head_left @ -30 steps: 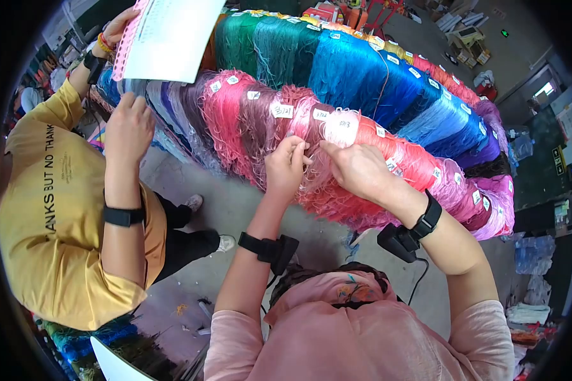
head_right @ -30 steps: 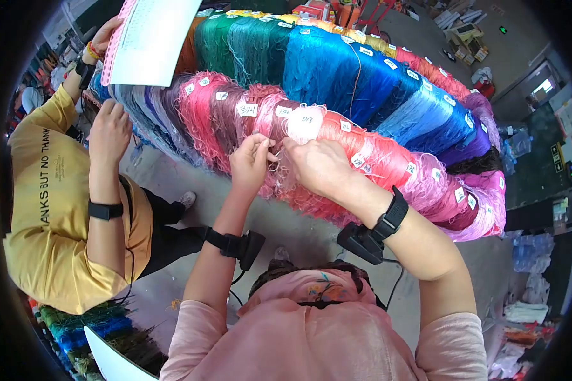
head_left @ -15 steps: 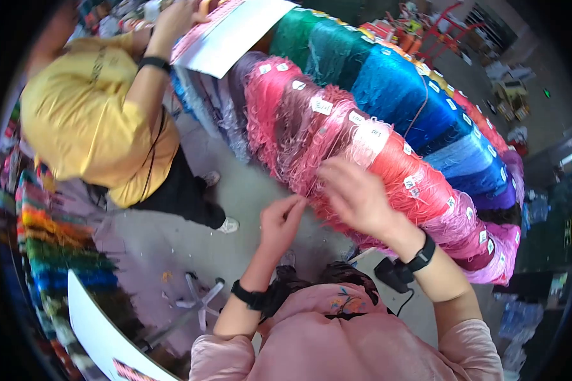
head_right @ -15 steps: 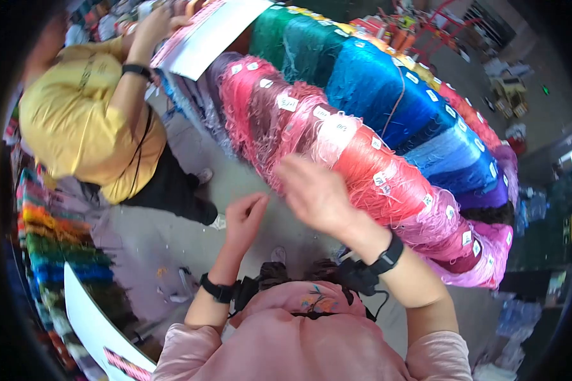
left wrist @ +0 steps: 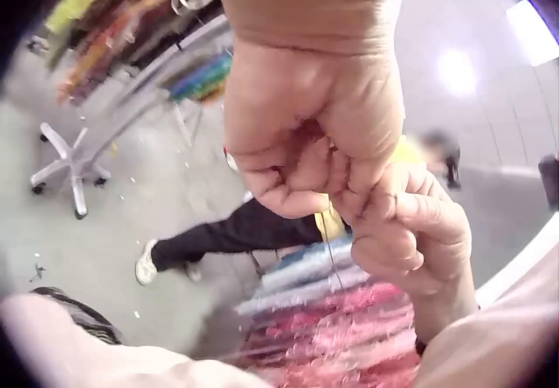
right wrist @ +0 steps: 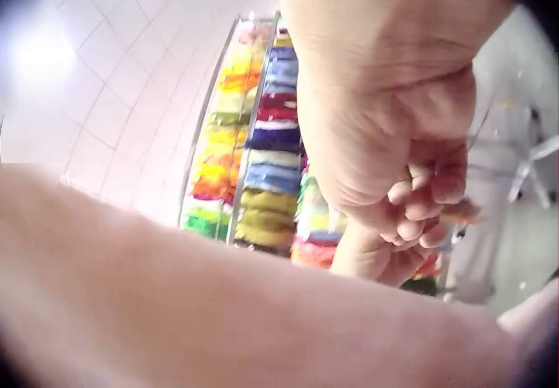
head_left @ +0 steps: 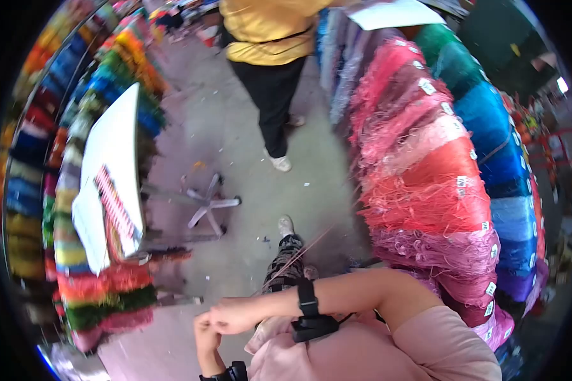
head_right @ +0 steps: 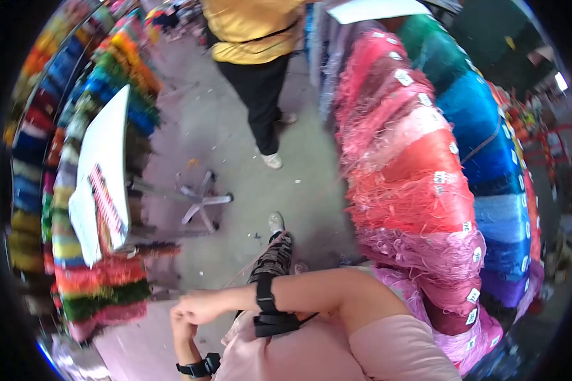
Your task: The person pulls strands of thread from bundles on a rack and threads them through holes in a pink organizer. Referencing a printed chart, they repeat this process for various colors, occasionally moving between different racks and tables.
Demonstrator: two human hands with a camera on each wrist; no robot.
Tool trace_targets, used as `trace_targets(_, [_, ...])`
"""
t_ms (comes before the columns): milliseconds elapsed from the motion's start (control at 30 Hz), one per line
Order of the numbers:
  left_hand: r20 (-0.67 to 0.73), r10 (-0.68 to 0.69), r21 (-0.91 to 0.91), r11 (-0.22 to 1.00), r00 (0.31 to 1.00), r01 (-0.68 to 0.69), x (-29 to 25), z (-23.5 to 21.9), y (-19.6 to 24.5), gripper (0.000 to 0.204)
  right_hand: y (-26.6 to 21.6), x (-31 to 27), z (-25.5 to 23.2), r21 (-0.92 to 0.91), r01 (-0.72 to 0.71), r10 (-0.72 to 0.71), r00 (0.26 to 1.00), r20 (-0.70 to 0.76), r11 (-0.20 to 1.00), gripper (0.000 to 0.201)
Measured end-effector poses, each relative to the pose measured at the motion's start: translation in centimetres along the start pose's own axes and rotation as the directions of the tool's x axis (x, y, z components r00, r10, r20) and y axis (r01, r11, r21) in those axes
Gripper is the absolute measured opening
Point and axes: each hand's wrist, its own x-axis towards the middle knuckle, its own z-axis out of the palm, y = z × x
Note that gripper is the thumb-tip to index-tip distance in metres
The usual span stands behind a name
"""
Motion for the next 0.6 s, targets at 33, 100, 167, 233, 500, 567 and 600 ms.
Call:
trace_targets(33, [-0.142,-0.046,-0.224,0.974,0.989,0.013,-2.6,-1.0,0.2,0.021,-0.8,2.0,1.1,0.076,0.055,-0.062,0.994,0.092,0.996,0.008])
trace_targets(100, [-0.366,0.060,-0.417,0.881,0.929,-0.221,-5.6,-1.6,1.4,0.023,-4.1,4.8,2.6,0.392,-0.082,0.024,0.988,0.151,0.916,0.012])
trace_targets(167, [-0.418,0.123,-0.551,0.753,0.900,-0.359,-8.2,-2.2,3.8,0.024,-6.5,8.1,2.6,0.219,0.214,-0.238,0.967,0.087,0.952,0.014])
trace_targets(233, [-0.419,0.173,-0.368,0.865,0.891,-0.341,-8.3,-3.3,5.3,0.022,-10.5,11.1,1.3,0.169,0.121,-0.156,0.966,0.208,0.978,0.009])
trace_targets(500, [-0.512,0.080,-0.331,0.900,0.855,-0.282,-6.9,-13.6,7.5,0.015,-22.4,26.0,1.6,0.555,-0.008,-0.323,0.806,0.496,0.832,0.014])
trace_targets(567, [-0.540,0.086,-0.277,0.921,0.837,-0.273,-6.7,-13.5,7.5,0.014,-24.3,27.0,1.8,0.644,-0.055,-0.425,0.708,0.564,0.763,0.013])
trace_targets(600, [-0.542,0.082,-0.262,0.929,0.837,-0.260,-6.2,-14.9,7.4,0.014,-24.7,27.9,2.2,0.667,-0.069,-0.454,0.680,0.576,0.742,0.013])
